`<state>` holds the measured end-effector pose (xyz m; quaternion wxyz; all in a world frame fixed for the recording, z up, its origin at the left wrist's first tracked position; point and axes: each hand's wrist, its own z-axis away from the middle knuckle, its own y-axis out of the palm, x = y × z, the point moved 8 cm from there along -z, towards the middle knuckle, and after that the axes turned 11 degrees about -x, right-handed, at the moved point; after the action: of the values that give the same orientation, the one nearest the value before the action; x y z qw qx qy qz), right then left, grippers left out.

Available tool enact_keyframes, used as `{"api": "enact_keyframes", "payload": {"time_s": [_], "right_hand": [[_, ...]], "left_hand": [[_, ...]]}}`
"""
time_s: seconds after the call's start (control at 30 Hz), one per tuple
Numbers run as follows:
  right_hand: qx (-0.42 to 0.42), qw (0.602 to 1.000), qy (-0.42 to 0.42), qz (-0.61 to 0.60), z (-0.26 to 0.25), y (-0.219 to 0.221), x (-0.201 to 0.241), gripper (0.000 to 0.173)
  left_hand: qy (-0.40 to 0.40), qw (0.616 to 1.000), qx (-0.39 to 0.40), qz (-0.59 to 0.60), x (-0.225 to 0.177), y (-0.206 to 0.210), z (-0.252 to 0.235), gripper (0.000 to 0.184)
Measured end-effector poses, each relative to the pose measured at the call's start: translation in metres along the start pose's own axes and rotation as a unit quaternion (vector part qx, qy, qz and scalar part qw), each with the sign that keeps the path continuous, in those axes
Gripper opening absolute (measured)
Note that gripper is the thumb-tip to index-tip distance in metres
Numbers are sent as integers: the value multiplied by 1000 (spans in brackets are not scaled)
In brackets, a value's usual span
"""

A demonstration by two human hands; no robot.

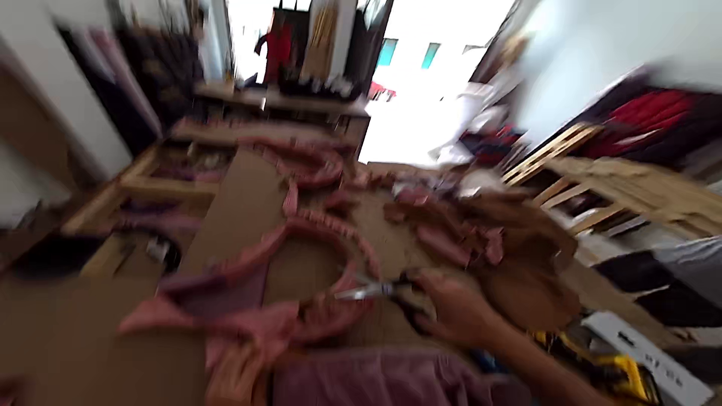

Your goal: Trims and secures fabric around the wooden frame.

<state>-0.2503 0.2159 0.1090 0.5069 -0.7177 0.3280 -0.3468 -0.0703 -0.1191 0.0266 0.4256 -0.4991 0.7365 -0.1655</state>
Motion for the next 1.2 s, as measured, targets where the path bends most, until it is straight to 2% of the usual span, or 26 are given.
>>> {"api": "enact_keyframes", "payload": {"time_s": [0.07, 0.13, 0.23, 0.33, 0.47, 0.57, 0.7, 0.77, 0.9, 0.97, 1.07, 1.13, 1.2], "right_hand": [[-2, 993, -111, 43, -5, 18, 40, 65], [1, 983, -180, 48, -9, 33, 71, 67], [41, 974, -219, 48, -13, 57, 95, 61], [53, 968, -241, 43, -22, 75, 106, 58], [92, 965, -241, 39, -35, 93, 113, 58], [116, 969, -215, 27, -36, 92, 99, 57], [85, 981, -174, 20, -21, 59, 60, 61], [59, 985, -158, 21, -2, 46, 42, 62], [51, 990, -127, 18, 34, 36, 26, 59], [74, 989, -121, 28, 45, 38, 26, 58], [131, 984, -114, 41, 54, 47, 30, 57], [139, 983, -116, 41, 56, 49, 33, 56], [106, 987, -116, 44, 55, 44, 33, 56]], "left_hand": [[9, 999, -25, 19, 11, 3, 7, 27], [1, 999, -31, 35, 16, 1, 7, 27], [-29, 998, -15, 53, 22, -2, -6, 28], [-20, 999, 30, 33, 30, -3, -33, 24], [-19, 992, 119, 25, 36, 6, -71, 19], [-38, 984, 174, 28, 36, 12, -87, 18], [87, 989, 121, -22, 2, -12, -69, 24], [111, 988, 101, -23, -10, -26, -42, 29], [42, 991, 82, -102, 16, -29, -6, 46], [26, 985, 104, -134, 25, -20, -6, 59], [13, 983, 153, -97, 31, -5, -10, 74], [13, 985, 162, -55, 36, -2, -17, 76], [38, 988, 138, -65, 33, -8, -31, 70]]}}
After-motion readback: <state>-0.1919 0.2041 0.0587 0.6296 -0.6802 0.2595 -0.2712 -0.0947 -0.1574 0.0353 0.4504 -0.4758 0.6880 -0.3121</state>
